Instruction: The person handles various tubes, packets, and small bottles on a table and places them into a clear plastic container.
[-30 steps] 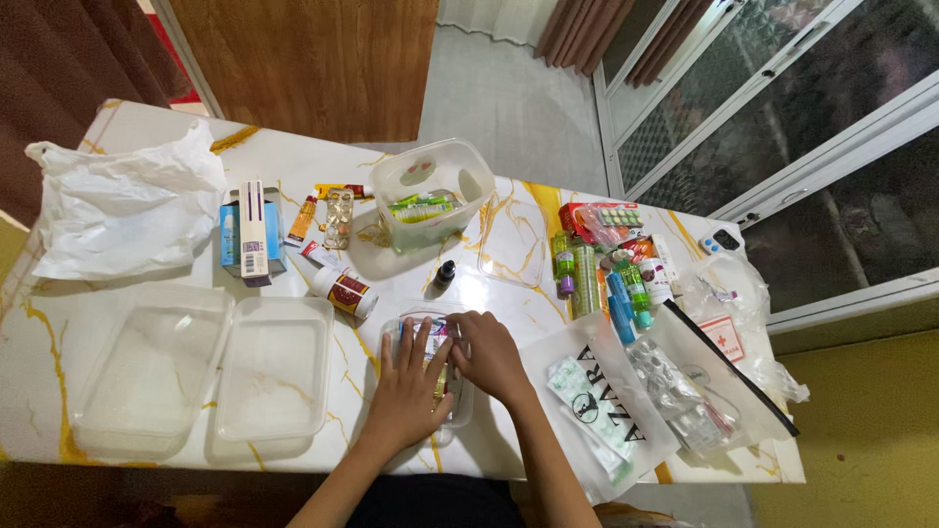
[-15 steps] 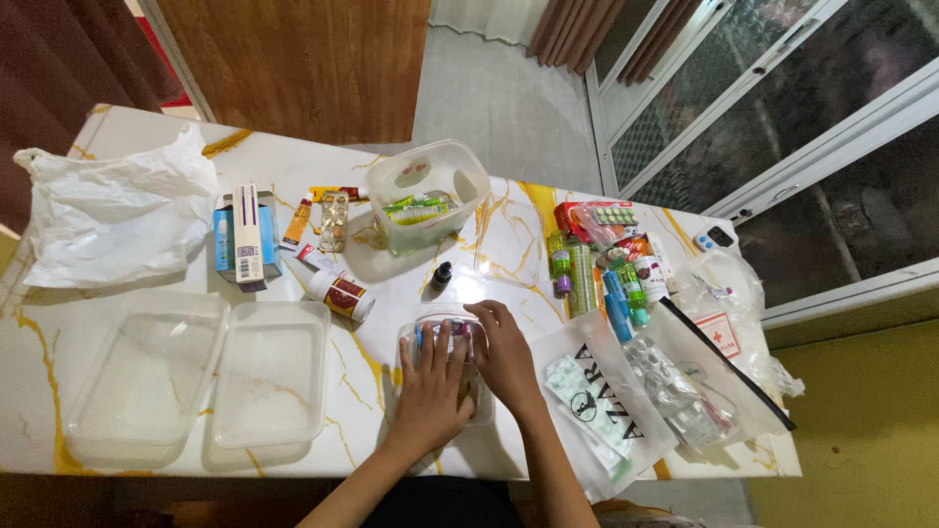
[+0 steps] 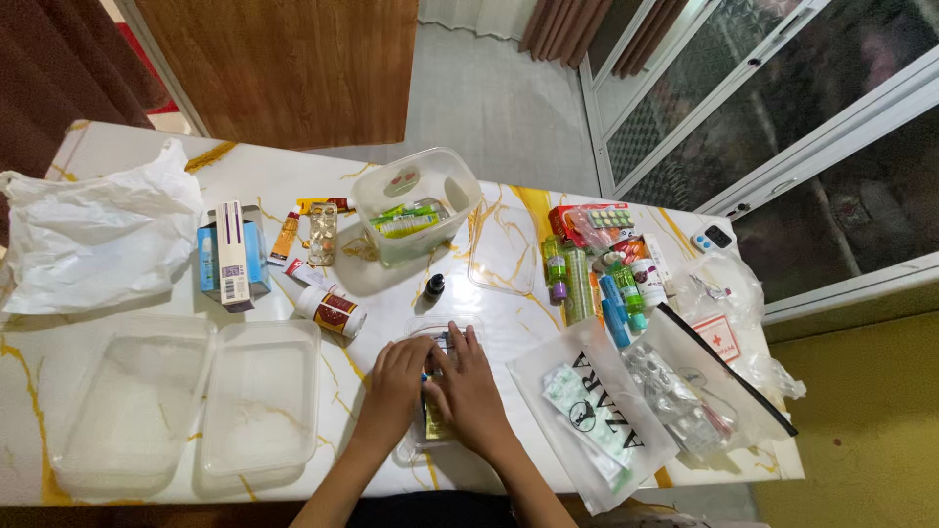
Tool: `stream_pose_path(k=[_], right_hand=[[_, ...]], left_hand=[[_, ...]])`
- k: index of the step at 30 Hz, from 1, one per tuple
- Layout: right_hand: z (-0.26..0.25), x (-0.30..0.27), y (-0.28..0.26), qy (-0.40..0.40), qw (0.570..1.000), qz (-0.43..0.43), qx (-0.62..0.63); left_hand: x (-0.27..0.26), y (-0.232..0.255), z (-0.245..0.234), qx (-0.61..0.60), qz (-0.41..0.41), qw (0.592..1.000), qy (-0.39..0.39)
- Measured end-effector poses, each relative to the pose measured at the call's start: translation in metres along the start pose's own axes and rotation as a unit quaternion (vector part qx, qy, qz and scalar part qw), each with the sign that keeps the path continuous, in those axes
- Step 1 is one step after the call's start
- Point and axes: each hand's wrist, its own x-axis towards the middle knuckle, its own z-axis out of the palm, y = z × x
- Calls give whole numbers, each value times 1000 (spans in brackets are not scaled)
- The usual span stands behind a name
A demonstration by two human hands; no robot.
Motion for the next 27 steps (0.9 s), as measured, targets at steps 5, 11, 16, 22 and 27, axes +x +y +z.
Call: stream_pose_path(k=[5, 11, 16, 22, 27], right_hand=[[9, 1, 10, -16, 998, 7, -60], [10, 5, 28, 11, 997, 29, -72], [-1, 5, 33, 20, 998, 42, -46], [-3, 5, 31, 50, 996, 69, -6], [0, 2, 31, 63, 996, 63, -27]], left_hand=[[20, 2, 0, 150, 33, 986, -59], [48, 9, 5, 227, 69, 966, -105], [61, 7, 10, 97, 60, 989, -99], [63, 9, 12, -52, -19, 994, -96], [54, 11, 13, -22, -20, 996, -79]])
